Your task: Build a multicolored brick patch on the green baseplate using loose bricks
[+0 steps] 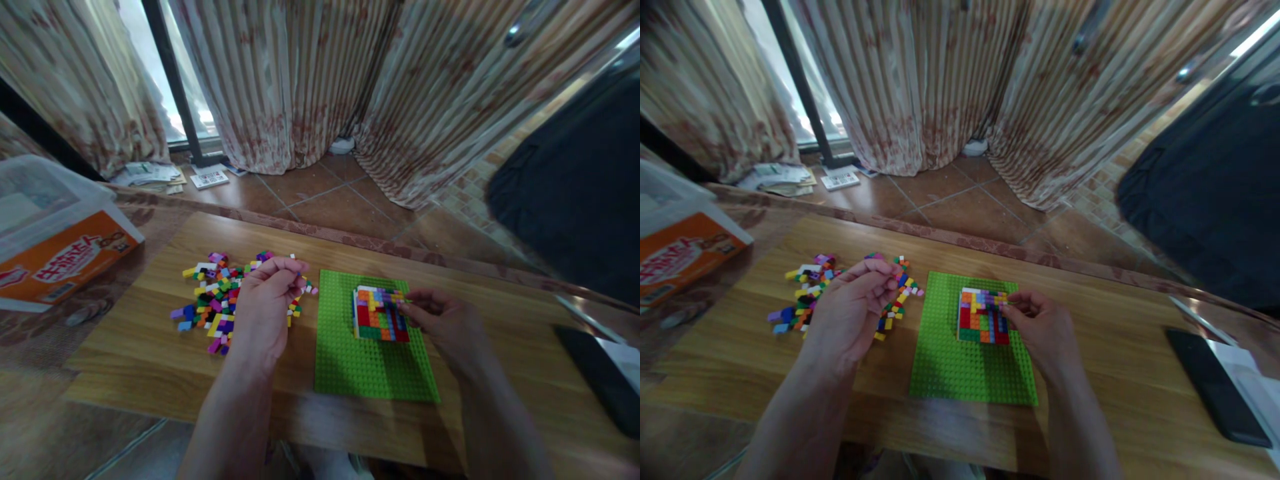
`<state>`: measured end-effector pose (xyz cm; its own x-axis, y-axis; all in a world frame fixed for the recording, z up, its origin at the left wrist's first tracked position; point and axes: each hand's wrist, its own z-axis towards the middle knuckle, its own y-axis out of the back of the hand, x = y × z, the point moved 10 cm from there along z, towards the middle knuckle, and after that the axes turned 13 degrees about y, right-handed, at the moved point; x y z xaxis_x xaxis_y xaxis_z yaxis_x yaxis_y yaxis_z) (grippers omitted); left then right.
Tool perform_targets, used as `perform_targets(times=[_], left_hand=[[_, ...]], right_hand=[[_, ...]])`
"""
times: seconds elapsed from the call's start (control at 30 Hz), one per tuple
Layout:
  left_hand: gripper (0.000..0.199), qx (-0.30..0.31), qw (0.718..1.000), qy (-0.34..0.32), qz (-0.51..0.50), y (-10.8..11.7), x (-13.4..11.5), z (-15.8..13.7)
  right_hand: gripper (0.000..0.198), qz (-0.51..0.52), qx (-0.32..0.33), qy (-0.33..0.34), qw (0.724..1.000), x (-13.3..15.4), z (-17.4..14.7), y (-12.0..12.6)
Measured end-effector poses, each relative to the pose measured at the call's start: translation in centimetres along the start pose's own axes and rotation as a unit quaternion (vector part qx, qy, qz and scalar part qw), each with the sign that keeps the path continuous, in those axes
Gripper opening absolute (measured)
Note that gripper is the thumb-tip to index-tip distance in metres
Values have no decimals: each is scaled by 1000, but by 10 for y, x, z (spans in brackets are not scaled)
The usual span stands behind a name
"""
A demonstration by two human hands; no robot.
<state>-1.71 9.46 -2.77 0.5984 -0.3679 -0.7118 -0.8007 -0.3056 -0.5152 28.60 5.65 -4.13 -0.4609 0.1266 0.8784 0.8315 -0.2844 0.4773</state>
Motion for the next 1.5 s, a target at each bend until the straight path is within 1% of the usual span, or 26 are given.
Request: perform_targets(times=[0.2, 0.27, 0.3, 0.37, 0.4, 0.43, 0.5, 0.6, 0.67, 0.73, 0.8, 0.9, 0.97, 1.13, 1.27, 1.33, 1.4, 1.5], left_hand=[[4, 7, 1000, -3, 12, -2, 1, 0], [5, 9, 1000, -7, 12, -2, -1, 1], [5, 7, 1000, -9, 11, -1, -2, 1], [6, 2, 1000, -10, 6, 1, -3, 2], [6, 0, 1000, -10, 4, 2, -4, 2], [6, -1, 1000, -9, 2, 2, -4, 2], [5, -1, 1000, -8, 1, 2, -5, 1], [5, -1, 1000, -7, -3, 3, -6, 1], [5, -2, 1000, -8, -8, 4, -7, 2], [5, -1, 1000, -8, -15, 6, -8, 2], [5, -2, 1000, -6, -22, 9, -9, 3], [5, -5, 1000, -3, -28, 13, -12, 3], [5, -7, 1000, -6, -29, 14, -15, 2], [6, -10, 999, -9, -30, 16, -19, 1], [6, -10, 1000, -5, -25, 16, -17, 1], [6, -11, 1000, -6, -25, 16, -17, 1], [6, -11, 1000, -5, -23, 15, -16, 1], [6, -8, 1000, -2, -14, 12, -11, 0]], right_hand=[[36, -10, 6, 12, 1000, 0, -1, 0], [31, -52, -21, 25, 998, 7, -2, 5], [28, -77, -46, 38, 995, 13, -4, 9], [22, -106, -99, 75, 987, 30, -8, 14], [21, -108, -116, 97, 983, 40, -12, 12], [20, -104, -118, 120, 980, 50, -14, 6], [20, -98, -93, 160, 978, 68, -19, -15], [18, -103, -19, 220, 970, 92, -27, -58], [18, -114, 34, 244, 962, 102, -30, -88], [20, -136, 71, 254, 955, 106, -32, -113], [22, -167, 94, 253, 948, 105, -30, -131], [22, -223, 115, 240, 938, 99, -25, -149], [22, -248, 121, 236, 932, 94, -22, -154], [20, -240, 117, 246, 932, 93, -19, -155], [17, -174, 103, 259, 945, 105, -26, -142], [16, -127, 101, 256, 953, 111, -32, -129], [15, -91, 90, 239, 963, 111, -34, -109], [17, -41, 54, 183, 981, 94, -30, -67]])
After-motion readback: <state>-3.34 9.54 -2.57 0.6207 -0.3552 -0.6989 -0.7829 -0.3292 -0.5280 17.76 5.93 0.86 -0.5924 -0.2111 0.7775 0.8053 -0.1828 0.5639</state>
